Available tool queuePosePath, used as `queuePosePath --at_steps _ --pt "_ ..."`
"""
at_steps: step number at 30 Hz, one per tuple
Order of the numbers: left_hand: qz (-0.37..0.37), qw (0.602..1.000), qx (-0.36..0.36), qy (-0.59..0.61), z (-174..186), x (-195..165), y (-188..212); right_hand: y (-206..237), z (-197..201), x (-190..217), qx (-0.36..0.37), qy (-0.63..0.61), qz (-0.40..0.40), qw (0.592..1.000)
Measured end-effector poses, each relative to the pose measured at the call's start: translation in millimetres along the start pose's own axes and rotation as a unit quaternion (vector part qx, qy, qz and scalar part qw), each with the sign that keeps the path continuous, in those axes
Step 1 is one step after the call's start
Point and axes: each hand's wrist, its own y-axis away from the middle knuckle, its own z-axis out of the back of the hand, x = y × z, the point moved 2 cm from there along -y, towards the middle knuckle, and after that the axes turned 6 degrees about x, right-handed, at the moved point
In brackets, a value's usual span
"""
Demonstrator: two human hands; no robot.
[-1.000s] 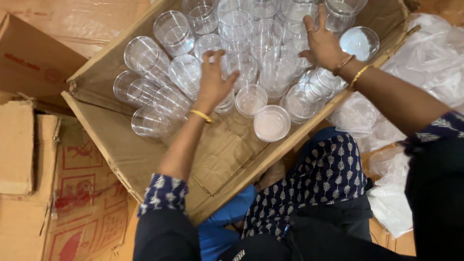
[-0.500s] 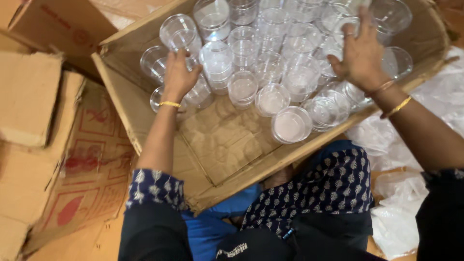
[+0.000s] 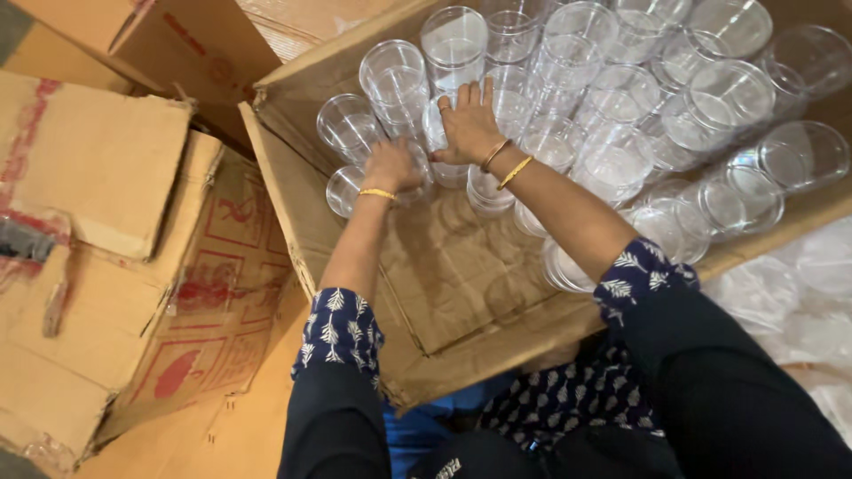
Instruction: The person sits on the floor next to a large cardboard box filled with clear plastic cups. They open plastic bags, place cups into a bag, and set filled bags of cups aside, repeating the packing cycle.
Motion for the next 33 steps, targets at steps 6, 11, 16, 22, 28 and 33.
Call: queuePosePath --at_steps 6,11,16,22,28,33 --pt "-0.021 0.999 -0.016 -0.047 -12.4 -0.1 7.2 19.5 -5.2 -13.3 0.026 -0.018 0.011 0.999" --pt "-0.007 0.992 0.044 -0.118 -10.1 -9.6 12.9 103.2 25.8 -84.2 0.019 0.032 0.093 0.995" --pt "-0.119 0.988 0.093 -0.033 23.9 -42.7 1.3 179.1 57.1 -193.8 0.027 0.046 -0.071 0.996" --pt "-0.253 0.961 -0.111 0.021 9.7 -165.4 -20.4 162.2 25.5 -231.9 -0.098 0.172 -0.052 0.979" --pt "-0.359 0.877 -0.306 -0.088 -45.8 -231.6 -47.6 148.6 17.5 -223.1 -0.090 0.234 -0.079 0.965" --pt "-0.408 0.871 -0.263 0.081 -18.0 -189.8 -40.5 151.3 35.4 -175.3 -0.163 0.147 0.018 0.975"
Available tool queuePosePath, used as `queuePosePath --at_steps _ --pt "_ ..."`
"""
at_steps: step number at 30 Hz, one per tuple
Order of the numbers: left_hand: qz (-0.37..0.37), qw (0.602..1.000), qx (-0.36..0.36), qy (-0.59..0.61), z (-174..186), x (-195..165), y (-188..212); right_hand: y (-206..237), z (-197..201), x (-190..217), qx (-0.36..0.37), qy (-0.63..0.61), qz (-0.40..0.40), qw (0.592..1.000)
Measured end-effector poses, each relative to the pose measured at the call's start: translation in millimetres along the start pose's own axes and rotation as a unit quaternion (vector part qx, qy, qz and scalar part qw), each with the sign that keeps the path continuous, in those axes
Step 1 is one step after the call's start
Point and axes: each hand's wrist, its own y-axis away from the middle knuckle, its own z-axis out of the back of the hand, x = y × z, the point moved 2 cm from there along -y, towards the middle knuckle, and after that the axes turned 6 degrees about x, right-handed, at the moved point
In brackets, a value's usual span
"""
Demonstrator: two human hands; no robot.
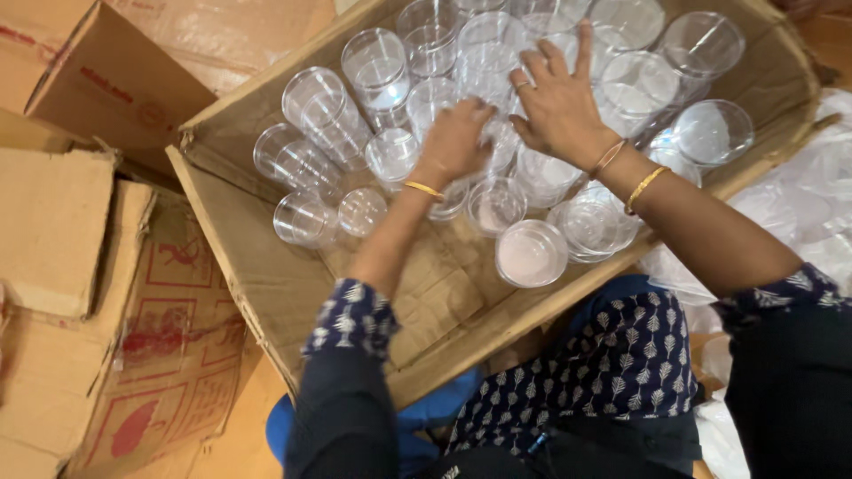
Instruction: The person sits on the floor next to a large cardboard box filled with clear plastic cups. They open plastic bags, place cups into a bag, and set filled bags of cups aside, repeating the packing cycle.
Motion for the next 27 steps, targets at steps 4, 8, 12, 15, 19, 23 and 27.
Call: queuePosePath --at_steps 4,8,12,15,19,23,27 --pt "0.162 0.979 -0.122 -0.007 96.2 50.7 47.1 -40.3 -6.9 61.1 0.085 -0.243 0.041 0.966" --pt "0.257 0.938 -0.215 -0.087 158.7 82.9 105.9 -68.5 -26.5 133.3 0.159 -0.223 0.129 0.953" --pt "0.407 0.906 -0.069 -0.097 170.0 114.1 135.0 -93.2 -48.7 174.0 0.196 -0.193 0.105 0.956" --pt "0.444 0.886 0.037 -0.131 162.6 126.3 138.7 -118.5 -63.0 184.3 0.187 -0.159 0.082 0.966" --pt "0.496 0.850 0.133 -0.116 156.4 133.6 140.0 -132.1 -77.2 197.3 0.247 -0.128 0.006 0.960" --pt "0.517 0.834 0.142 -0.127 167.1 134.6 145.4 -130.8 -80.6 203.8 0.258 -0.158 -0.022 0.953" --pt "0.541 0.809 0.202 -0.105 188.8 121.2 140.2 -122.2 -62.5 200.9 0.261 -0.208 0.002 0.943"
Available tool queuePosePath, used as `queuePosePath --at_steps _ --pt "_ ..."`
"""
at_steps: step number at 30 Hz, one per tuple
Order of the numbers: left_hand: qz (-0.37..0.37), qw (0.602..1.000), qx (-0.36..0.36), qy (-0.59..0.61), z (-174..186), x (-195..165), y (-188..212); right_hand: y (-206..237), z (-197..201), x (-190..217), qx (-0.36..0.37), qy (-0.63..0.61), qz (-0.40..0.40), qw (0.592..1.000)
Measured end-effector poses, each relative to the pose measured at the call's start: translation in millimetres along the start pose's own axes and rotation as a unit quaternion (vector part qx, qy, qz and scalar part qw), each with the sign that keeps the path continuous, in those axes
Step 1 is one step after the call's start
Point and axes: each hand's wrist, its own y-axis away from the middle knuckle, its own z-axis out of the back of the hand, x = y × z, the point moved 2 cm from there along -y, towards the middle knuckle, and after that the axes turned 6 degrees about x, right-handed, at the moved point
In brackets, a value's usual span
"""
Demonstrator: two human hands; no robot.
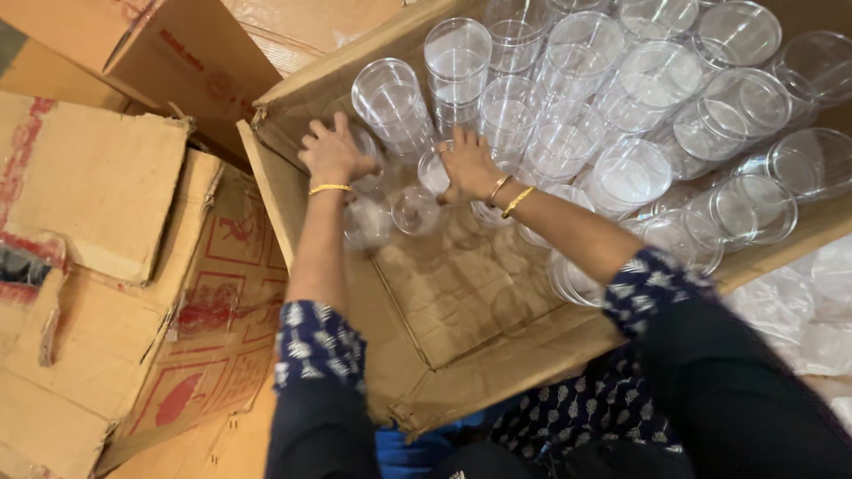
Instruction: The person sits on the floor next to a large cardboard box filled with clear plastic cups. They open plastic bags, place cups into a bag, and set filled bags of cups aside, repeating the packing cycle.
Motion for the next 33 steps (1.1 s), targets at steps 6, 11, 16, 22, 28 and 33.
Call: queuePosePath --at_steps 6,11,16,22,28,33 --pt "-0.122 0.985 0.096 -0.080 33.0 -17.3 53.0 93.5 53.3 -30.8 -0.079 -0.008 0.129 0.988" --pt "-0.384 0.918 0.090 0.023 1.0 -77.3 111.3 211.0 109.0 -105.8 -0.061 -0.050 0.077 0.994" --pt "-0.515 0.856 -0.012 0.046 -49.5 -180.5 155.5 280.8 99.4 -113.4 -0.029 0.007 0.034 0.999" --pt "-0.475 0.877 -0.001 0.070 -64.0 -241.8 183.8 334.9 92.4 -148.7 0.026 0.104 -0.149 0.983" --pt "-0.505 0.858 -0.087 0.029 -88.1 -287.2 186.2 353.1 76.8 -180.5 -0.026 0.056 -0.126 0.990" --pt "-0.531 0.834 -0.148 0.022 -112.5 -325.3 142.6 334.7 59.2 -180.5 0.042 0.047 -0.107 0.992"
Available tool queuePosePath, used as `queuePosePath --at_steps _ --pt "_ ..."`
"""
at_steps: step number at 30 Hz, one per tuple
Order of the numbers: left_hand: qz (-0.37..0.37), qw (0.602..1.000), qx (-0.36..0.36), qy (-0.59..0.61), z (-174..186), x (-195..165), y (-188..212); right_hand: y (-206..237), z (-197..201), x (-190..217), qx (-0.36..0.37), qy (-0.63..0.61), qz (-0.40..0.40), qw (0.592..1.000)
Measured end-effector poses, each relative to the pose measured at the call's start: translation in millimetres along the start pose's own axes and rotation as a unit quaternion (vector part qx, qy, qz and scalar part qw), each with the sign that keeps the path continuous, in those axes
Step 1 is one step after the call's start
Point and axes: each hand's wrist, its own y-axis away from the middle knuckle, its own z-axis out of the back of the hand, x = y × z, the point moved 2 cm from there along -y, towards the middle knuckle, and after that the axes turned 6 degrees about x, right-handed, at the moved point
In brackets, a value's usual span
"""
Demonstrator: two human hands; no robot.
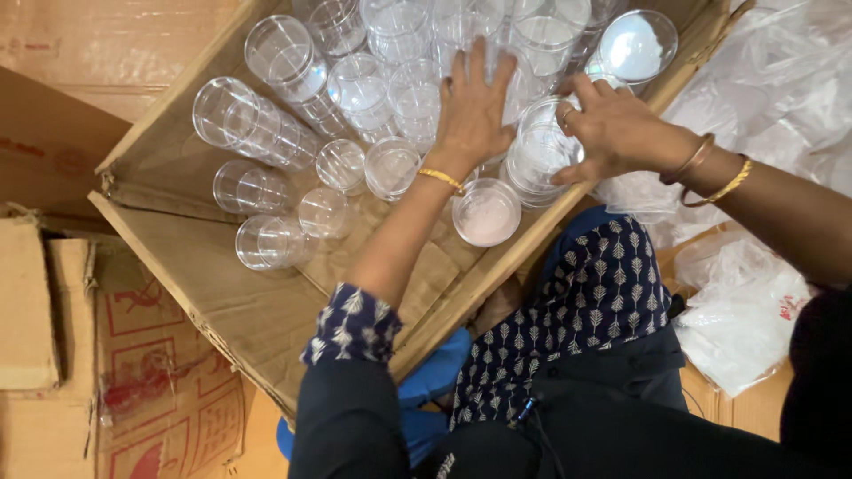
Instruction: The person sits on the floor next to a large cardboard box filled with clear plastic cups. They open plastic bags, place cups into a bag, and set filled bags of cups aside, repeating the packing cycle.
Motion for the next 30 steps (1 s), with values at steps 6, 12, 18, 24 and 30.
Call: queuePosePath --at_steps 6,12,18,24,30 --pt "-0.021 1.000 -0.007 0.011 -6.7 10.9 1.6 5.2 22.5 15.0 0.027 0.063 -0.036 0.997" --pt "0.015 0.994 -0.072 0.076 47.1 75.2 72.0 16.5 44.0 62.7 -0.156 0.001 0.066 0.986" --pt "0.237 0.959 0.115 0.099 64.8 192.9 160.3 -65.9 18.1 148.6 -0.043 -0.013 0.244 0.969" --pt "0.304 0.913 0.272 0.024 18.5 235.4 199.0 -207.0 -19.3 223.6 -0.088 0.056 0.243 0.964" --pt "0.274 0.923 0.257 -0.081 -14.6 232.5 201.8 -302.2 -32.1 244.5 0.048 0.038 0.093 0.994"
